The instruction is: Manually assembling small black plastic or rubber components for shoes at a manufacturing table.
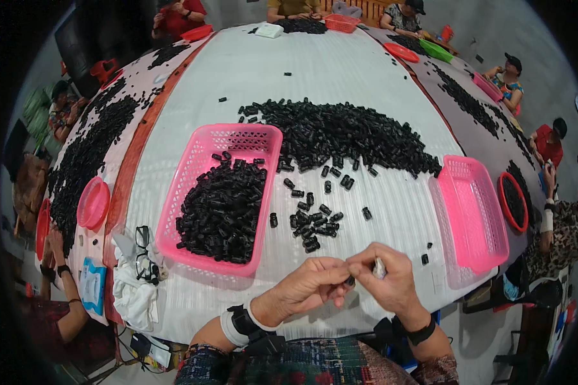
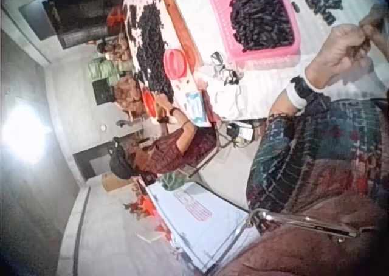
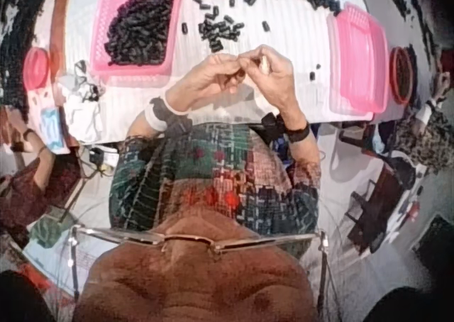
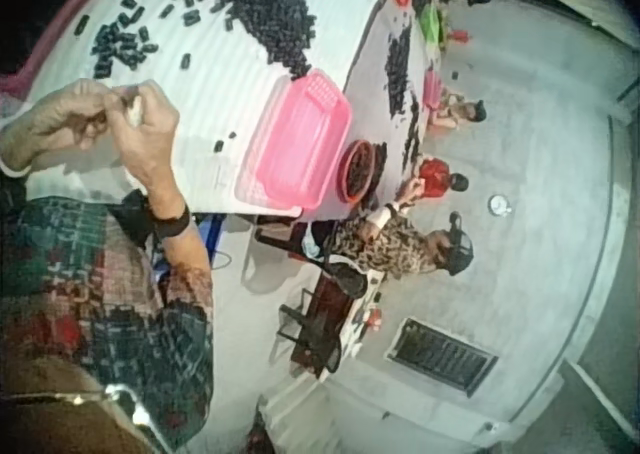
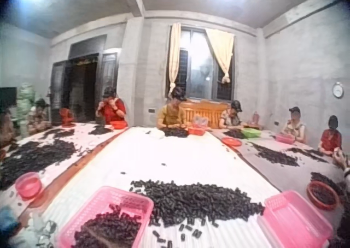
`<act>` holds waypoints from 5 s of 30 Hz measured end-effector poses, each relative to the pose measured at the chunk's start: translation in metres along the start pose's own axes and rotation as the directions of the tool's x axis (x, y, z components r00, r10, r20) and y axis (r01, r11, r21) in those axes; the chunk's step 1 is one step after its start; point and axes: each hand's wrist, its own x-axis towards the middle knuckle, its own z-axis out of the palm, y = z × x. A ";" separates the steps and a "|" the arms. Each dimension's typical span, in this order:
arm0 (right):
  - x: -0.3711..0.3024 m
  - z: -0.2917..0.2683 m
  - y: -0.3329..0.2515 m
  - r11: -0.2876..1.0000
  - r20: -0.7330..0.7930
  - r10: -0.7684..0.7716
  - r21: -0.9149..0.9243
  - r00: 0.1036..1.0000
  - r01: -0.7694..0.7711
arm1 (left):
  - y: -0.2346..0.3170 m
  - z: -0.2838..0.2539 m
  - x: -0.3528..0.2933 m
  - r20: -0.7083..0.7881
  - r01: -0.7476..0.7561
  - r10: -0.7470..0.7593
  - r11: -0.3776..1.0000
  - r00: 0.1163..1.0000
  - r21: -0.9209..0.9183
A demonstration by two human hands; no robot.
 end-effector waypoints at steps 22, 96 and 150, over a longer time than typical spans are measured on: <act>0.067 -0.033 0.084 0.592 0.029 0.235 -0.797 0.972 -0.119 | 0.090 -0.030 -0.063 -0.430 -0.712 0.576 0.630 0.696 -0.310; 0.011 0.027 -0.004 0.805 0.032 -0.369 -0.489 0.929 0.337 | 0.021 0.008 -0.018 -0.250 -0.257 0.331 0.923 0.910 0.286; 0.002 0.035 0.014 0.676 -0.071 -0.661 -0.491 0.747 0.550 | 0.010 0.002 -0.013 -0.181 -0.305 0.297 0.952 0.938 -0.018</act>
